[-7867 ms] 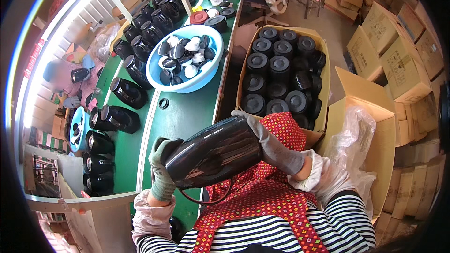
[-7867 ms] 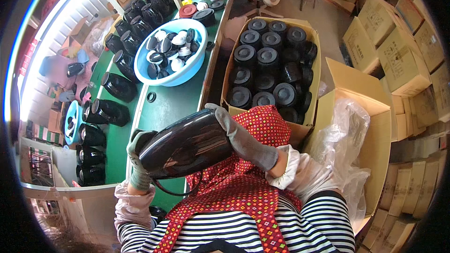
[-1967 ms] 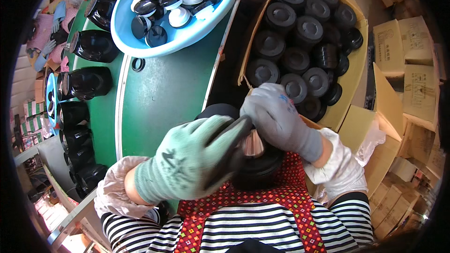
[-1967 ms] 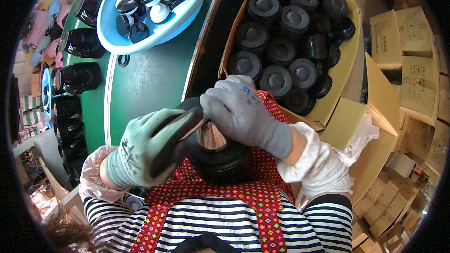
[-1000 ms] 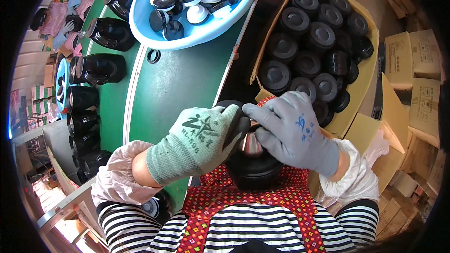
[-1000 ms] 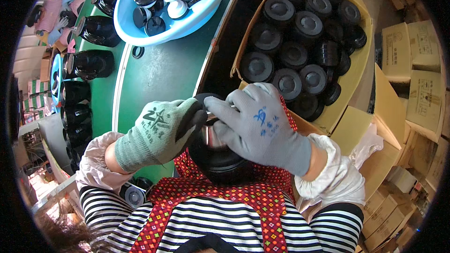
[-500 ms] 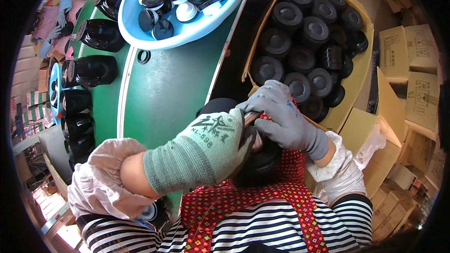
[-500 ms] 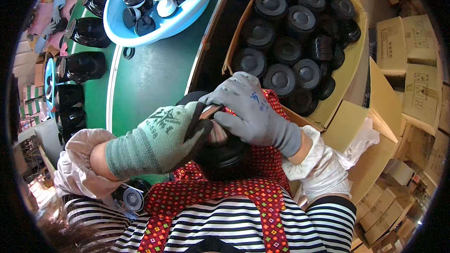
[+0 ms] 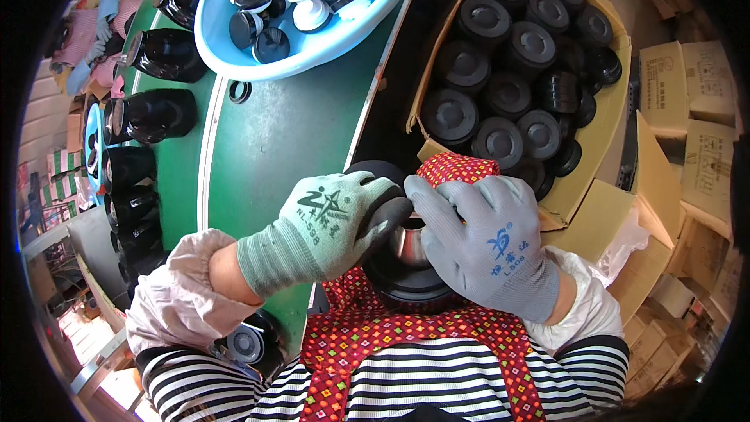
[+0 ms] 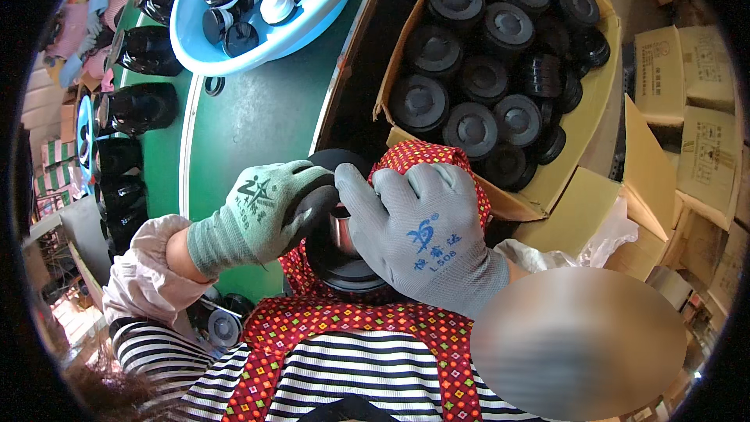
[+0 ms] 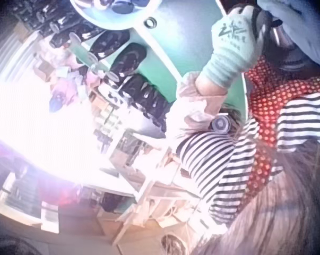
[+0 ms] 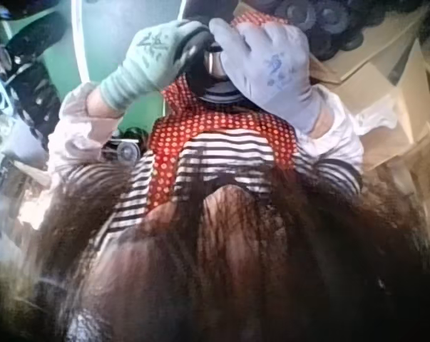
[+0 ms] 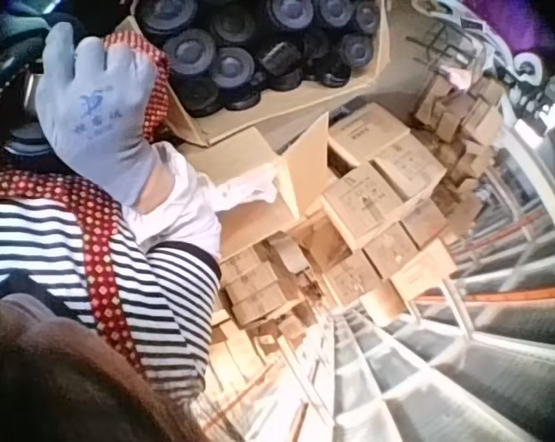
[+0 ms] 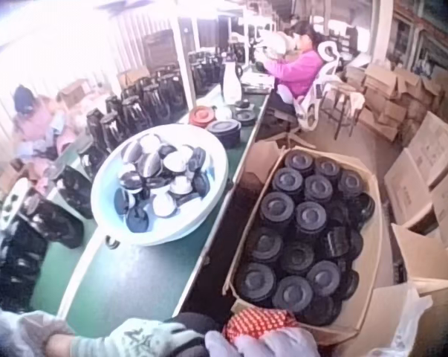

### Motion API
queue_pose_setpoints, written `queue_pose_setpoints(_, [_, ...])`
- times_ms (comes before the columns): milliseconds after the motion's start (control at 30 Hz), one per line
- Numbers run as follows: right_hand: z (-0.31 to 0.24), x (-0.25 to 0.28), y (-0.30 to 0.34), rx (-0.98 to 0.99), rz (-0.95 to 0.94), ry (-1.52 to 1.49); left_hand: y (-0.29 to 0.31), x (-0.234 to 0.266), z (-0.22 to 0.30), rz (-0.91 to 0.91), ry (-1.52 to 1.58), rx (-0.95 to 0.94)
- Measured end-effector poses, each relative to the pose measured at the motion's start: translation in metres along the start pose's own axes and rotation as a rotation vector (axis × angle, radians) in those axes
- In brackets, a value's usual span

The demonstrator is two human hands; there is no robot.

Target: The person assembles black kettles by inserting a metal strainer into the opening and then screwing on a lid. The person handles each kettle one at a time, places the finished units on the table, and repeats the process.

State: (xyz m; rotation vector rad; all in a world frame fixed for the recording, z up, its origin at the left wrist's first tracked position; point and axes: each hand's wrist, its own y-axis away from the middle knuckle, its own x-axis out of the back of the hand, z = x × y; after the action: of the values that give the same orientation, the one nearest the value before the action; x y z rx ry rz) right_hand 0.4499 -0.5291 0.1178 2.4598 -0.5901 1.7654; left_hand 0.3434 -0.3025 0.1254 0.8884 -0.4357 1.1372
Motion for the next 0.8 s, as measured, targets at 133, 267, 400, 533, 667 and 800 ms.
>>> queue_pose_setpoints(133, [-0.01,0.006,0.001,-0.066,-0.033,-0.036,-0.01,-0.01,-0.026,0.059,0.102,-0.164])
queue_pose_setpoints(267, [-0.023,0.0,-0.003,-0.059,0.02,0.079,-0.026,-0.032,-0.057,0.224,0.23,-0.298])
queue_pose_setpoints(400, [-0.031,0.006,-0.009,-0.096,-0.004,0.062,-0.039,-0.043,-0.072,0.246,0.216,-0.367])
queue_pose_setpoints(533, [-0.01,0.03,-0.01,0.005,-0.112,-0.093,-0.03,-0.023,-0.037,0.418,-0.124,-0.344])
queue_pose_setpoints(667, [0.01,0.061,-0.021,-0.146,-0.398,-0.586,0.002,-0.001,0.007,0.462,-0.094,-0.387])
queue_pose_setpoints(800, [0.051,0.072,-0.072,0.289,-0.783,-0.338,0.01,-0.026,0.019,0.519,-0.143,-0.35])
